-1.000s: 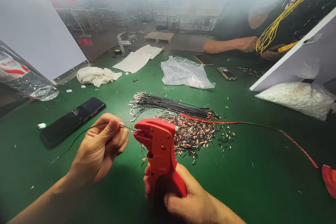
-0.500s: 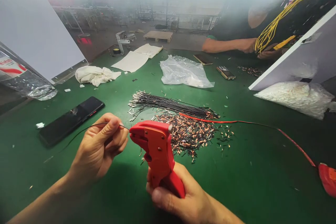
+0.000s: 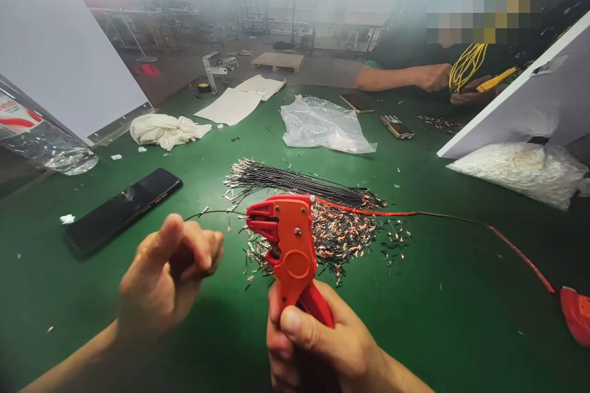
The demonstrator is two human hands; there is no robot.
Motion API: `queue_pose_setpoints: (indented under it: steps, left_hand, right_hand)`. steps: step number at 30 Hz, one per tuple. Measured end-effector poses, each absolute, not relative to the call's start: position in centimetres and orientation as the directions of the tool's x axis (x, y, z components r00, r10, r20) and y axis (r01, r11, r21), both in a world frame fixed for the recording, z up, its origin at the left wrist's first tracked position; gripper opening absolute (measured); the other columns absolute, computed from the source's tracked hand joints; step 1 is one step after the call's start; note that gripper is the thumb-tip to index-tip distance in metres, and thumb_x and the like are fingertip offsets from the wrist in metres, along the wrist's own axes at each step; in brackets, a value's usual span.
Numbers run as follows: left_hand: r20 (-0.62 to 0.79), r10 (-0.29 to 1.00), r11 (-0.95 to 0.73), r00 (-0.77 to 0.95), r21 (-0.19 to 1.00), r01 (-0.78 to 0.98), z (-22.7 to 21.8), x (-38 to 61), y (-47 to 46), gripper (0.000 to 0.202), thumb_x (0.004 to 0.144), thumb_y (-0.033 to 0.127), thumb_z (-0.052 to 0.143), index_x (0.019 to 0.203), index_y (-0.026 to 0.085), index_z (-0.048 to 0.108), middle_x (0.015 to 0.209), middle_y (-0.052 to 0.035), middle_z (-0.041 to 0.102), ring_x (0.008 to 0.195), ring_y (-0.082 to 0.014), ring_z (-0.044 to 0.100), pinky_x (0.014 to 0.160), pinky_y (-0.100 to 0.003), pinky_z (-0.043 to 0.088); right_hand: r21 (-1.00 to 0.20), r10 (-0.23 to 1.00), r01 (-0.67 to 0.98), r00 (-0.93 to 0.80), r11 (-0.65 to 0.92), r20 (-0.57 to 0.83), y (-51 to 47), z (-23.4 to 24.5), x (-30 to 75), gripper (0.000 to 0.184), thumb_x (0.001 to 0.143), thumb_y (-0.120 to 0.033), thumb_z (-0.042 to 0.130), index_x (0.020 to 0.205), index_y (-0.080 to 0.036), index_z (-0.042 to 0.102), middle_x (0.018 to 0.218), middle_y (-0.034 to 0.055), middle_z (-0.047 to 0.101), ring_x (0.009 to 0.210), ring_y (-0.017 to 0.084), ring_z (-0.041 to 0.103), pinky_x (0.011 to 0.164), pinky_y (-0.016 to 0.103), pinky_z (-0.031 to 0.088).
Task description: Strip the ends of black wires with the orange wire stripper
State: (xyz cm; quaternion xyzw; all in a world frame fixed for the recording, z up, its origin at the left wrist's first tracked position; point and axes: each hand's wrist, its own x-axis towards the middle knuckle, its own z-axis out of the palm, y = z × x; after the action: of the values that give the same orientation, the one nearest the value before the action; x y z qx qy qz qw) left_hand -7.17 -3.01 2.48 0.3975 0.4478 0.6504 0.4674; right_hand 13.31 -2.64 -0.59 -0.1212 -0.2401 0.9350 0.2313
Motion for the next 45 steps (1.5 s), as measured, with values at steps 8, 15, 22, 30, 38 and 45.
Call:
queue_pose_setpoints:
  steps: [8, 15, 22, 30, 38, 45]
  left_hand:
    - [0.572, 0.815, -0.379, -0.092, 0.646, 0.662, 2.3, -8.2, -2.0, 0.009, 0.091, 0.027, 0.061, 0.095, 0.024, 0.068, 0.088, -0.0007, 0.070, 0.086, -0.0177, 0.057, 0.083, -0.034, 0.038]
    - [0.212, 0.977, -0.190, 0.002, 0.871, 0.454, 1.4, -8.2, -1.5, 0.025, 0.098, 0.032, 0.043, 0.085, 0.019, 0.060, 0.066, 0.0038, 0.050, 0.060, -0.0101, 0.046, 0.057, -0.023, 0.038]
    - [0.244, 0.970, -0.215, -0.017, 0.881, 0.421, 1.6, -8.3, -1.4, 0.022, 0.095, 0.029, 0.048, 0.081, 0.018, 0.061, 0.063, 0.0053, 0.047, 0.057, -0.0076, 0.042, 0.053, -0.020, 0.036]
    - [0.317, 0.943, -0.247, -0.100, 0.868, 0.430, 2.4, -7.9, -1.8, 0.015, 0.090, 0.021, 0.056, 0.077, 0.017, 0.064, 0.064, 0.0043, 0.058, 0.055, -0.0059, 0.046, 0.050, -0.017, 0.038]
    - [0.491, 0.871, -0.397, -0.025, 0.732, 0.554, 2.4, -8.2, -1.8, 0.011, 0.088, 0.011, 0.059, 0.080, 0.017, 0.065, 0.069, 0.0029, 0.059, 0.064, -0.0071, 0.052, 0.059, -0.019, 0.042]
    - [0.545, 0.838, -0.459, 0.041, 0.662, 0.592, 2.3, -8.8, -1.6, 0.012, 0.090, 0.009, 0.058, 0.087, 0.018, 0.066, 0.073, 0.0020, 0.055, 0.069, -0.0094, 0.052, 0.063, -0.022, 0.043]
  right_hand:
    - [-0.583, 0.505, -0.295, -0.830, -0.757, -0.235, -3.2, -0.9, 13.4, 0.026, 0.089, -0.036, 0.068, 0.091, -0.015, 0.054, 0.069, -0.0025, 0.046, 0.053, 0.005, 0.040, 0.050, 0.018, 0.034]
    - [-0.560, 0.496, -0.279, -0.821, -0.780, -0.282, -2.8, -0.6, 13.5, 0.025, 0.092, -0.037, 0.064, 0.087, -0.019, 0.048, 0.064, -0.0074, 0.039, 0.048, 0.003, 0.033, 0.045, 0.015, 0.029]
    - [-0.554, 0.472, -0.282, -0.850, -0.783, -0.235, -2.4, -1.0, 13.8, 0.023, 0.093, -0.036, 0.063, 0.089, -0.018, 0.049, 0.067, -0.0058, 0.043, 0.048, 0.003, 0.035, 0.044, 0.015, 0.030]
    - [-0.552, 0.490, -0.342, -0.860, -0.760, -0.142, -2.6, -1.3, 13.7, 0.026, 0.090, -0.032, 0.066, 0.103, -0.012, 0.055, 0.078, 0.0005, 0.051, 0.062, 0.006, 0.047, 0.060, 0.021, 0.037]
    - [-0.543, 0.468, -0.331, -0.874, -0.771, -0.131, -2.5, -1.6, 13.9, 0.028, 0.091, -0.033, 0.065, 0.106, -0.012, 0.056, 0.080, 0.0031, 0.056, 0.066, 0.011, 0.058, 0.063, 0.025, 0.044]
    - [-0.577, 0.480, -0.334, -0.870, -0.745, -0.116, -2.6, -1.7, 13.4, 0.029, 0.091, -0.035, 0.065, 0.104, -0.010, 0.056, 0.076, 0.0041, 0.061, 0.072, 0.015, 0.066, 0.069, 0.029, 0.050]
